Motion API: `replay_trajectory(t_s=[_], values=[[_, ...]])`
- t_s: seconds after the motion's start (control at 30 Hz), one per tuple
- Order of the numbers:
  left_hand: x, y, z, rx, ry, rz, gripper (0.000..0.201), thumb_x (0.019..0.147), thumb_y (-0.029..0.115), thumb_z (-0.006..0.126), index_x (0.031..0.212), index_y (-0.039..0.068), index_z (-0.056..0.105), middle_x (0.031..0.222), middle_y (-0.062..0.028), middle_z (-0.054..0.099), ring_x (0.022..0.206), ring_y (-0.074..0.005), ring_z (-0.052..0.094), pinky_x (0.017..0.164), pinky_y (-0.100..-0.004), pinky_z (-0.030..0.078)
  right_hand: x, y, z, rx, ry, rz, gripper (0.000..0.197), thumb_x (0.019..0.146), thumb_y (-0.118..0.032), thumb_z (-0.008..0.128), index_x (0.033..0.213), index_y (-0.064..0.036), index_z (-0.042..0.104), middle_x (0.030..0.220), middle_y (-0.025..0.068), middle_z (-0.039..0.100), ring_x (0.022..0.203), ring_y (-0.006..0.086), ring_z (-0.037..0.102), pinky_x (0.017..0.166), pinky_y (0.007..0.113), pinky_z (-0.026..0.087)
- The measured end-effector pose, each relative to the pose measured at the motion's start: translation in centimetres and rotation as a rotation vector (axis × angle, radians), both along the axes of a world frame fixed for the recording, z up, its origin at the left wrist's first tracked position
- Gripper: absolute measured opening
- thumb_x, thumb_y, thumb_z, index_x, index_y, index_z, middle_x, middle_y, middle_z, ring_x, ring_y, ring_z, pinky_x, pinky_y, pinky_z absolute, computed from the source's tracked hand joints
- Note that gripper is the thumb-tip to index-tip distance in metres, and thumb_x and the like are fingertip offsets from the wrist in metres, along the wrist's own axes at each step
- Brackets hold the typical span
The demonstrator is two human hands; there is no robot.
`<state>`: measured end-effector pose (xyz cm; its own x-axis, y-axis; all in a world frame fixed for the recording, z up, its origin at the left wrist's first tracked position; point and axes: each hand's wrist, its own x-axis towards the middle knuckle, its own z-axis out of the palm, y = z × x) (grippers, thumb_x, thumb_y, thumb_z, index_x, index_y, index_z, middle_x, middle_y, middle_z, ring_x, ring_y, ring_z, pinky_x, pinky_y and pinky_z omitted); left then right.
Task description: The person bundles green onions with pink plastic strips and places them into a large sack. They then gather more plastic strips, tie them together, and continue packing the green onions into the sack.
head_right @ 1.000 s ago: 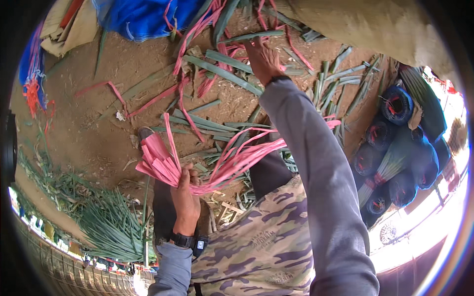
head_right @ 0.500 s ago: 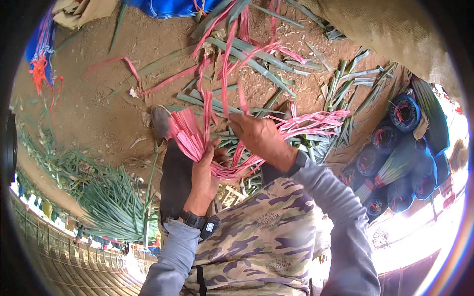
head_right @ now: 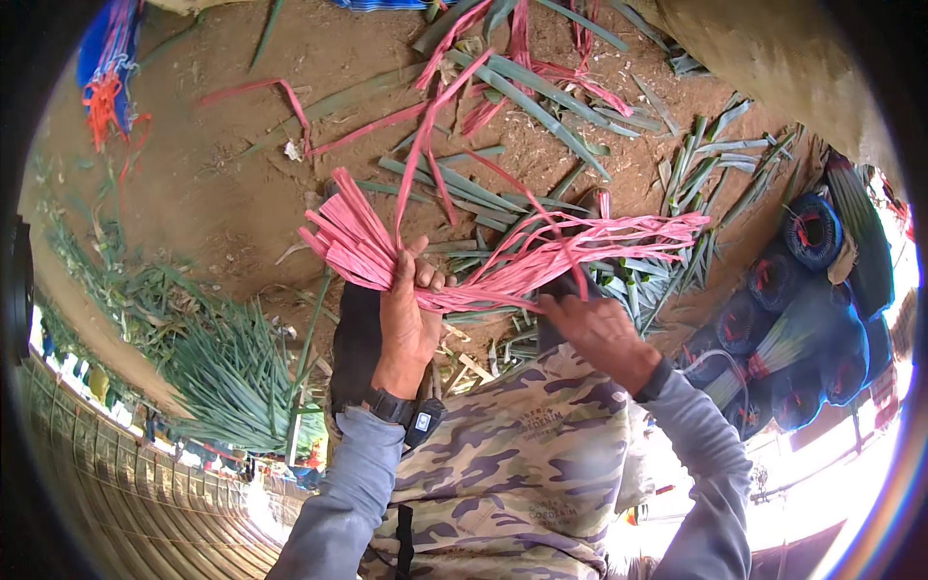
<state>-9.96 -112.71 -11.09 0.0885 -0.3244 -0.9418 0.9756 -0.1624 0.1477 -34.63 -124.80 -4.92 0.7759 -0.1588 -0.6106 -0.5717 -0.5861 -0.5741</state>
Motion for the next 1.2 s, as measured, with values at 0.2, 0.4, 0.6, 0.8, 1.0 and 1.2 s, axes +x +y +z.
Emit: replay_trajectory(t_s=[0.2,0.4,0.6,0.8,1.0,1.2], values=[[1.1,1.5,-0.6,-0.028,-0.124,0.043,0.035,0.106,0.030,0.057,0.129,0.003,0.055,0.080,0.0027,0.049,0.076,-0.0129,0.049,0.086,-0.0382,0.047,-12.1,0.8,-1.1,-0.158,0.331,0.021,0.042,0.090,-0.003,0.055,0.130,-0.0110,0.064,0.078,0.0109,0.064,0.062,0.0288,0.066,0.053,0.043,0.048],[0.5,0.9,-0.9,-0.026,-0.161,0.141,0.034,0.104,0.029,0.061,0.126,0.002,0.059,0.085,-0.0009,0.051,0.076,-0.0167,0.052,0.080,-0.0395,0.049,-22.3,0.2,-3.3,-0.149,0.557,0.038,0.033,0.093,-0.008,0.056,0.124,-0.0098,0.066,0.088,0.0136,0.068,0.068,0.0343,0.067,0.060,0.047,0.052],[1.3,2.7,-0.8,0.240,-0.250,-0.039,0.028,0.104,0.032,0.062,0.115,0.005,0.062,0.079,0.0027,0.050,0.066,-0.0092,0.045,0.065,-0.0311,0.042,-12.8,-3.6,-8.6,-0.226,0.231,-0.042,0.052,0.085,-0.005,0.058,0.136,-0.0135,0.056,0.106,0.0131,0.062,0.078,0.0346,0.067,0.062,0.047,0.053],[2.1,1.2,0.3,0.404,-0.253,-0.096,0.019,0.095,0.022,0.076,0.105,0.011,0.065,0.070,0.0061,0.047,0.053,-0.0049,0.037,0.053,-0.0266,0.036,9.5,-7.1,-20.0,-0.410,-0.176,-0.175,0.056,0.087,0.001,0.055,0.140,-0.0151,0.054,0.121,0.0153,0.059,0.092,0.0367,0.067,0.078,0.045,0.056],[5.1,1.7,1.0,0.319,-0.042,-0.063,0.028,0.103,0.031,0.063,0.119,0.007,0.064,0.066,0.0067,0.041,0.055,-0.0059,0.037,0.060,-0.0268,0.038,20.2,-6.8,-27.9,-0.534,-0.223,0.251,0.032,0.085,-0.010,0.065,0.117,-0.0082,0.062,0.122,0.0139,0.056,0.099,0.0283,0.068,0.077,0.040,0.059],[5.1,2.9,0.1,0.245,-0.060,0.014,0.032,0.107,0.028,0.057,0.123,0.002,0.064,0.081,-0.0021,0.060,0.066,-0.0108,0.050,0.065,-0.0281,0.045,22.5,-6.1,-25.5,-0.337,-0.328,-0.200,0.008,0.091,-0.007,0.061,0.098,-0.0066,0.057,0.097,0.0144,0.061,0.069,0.0363,0.066,0.058,0.047,0.051]])
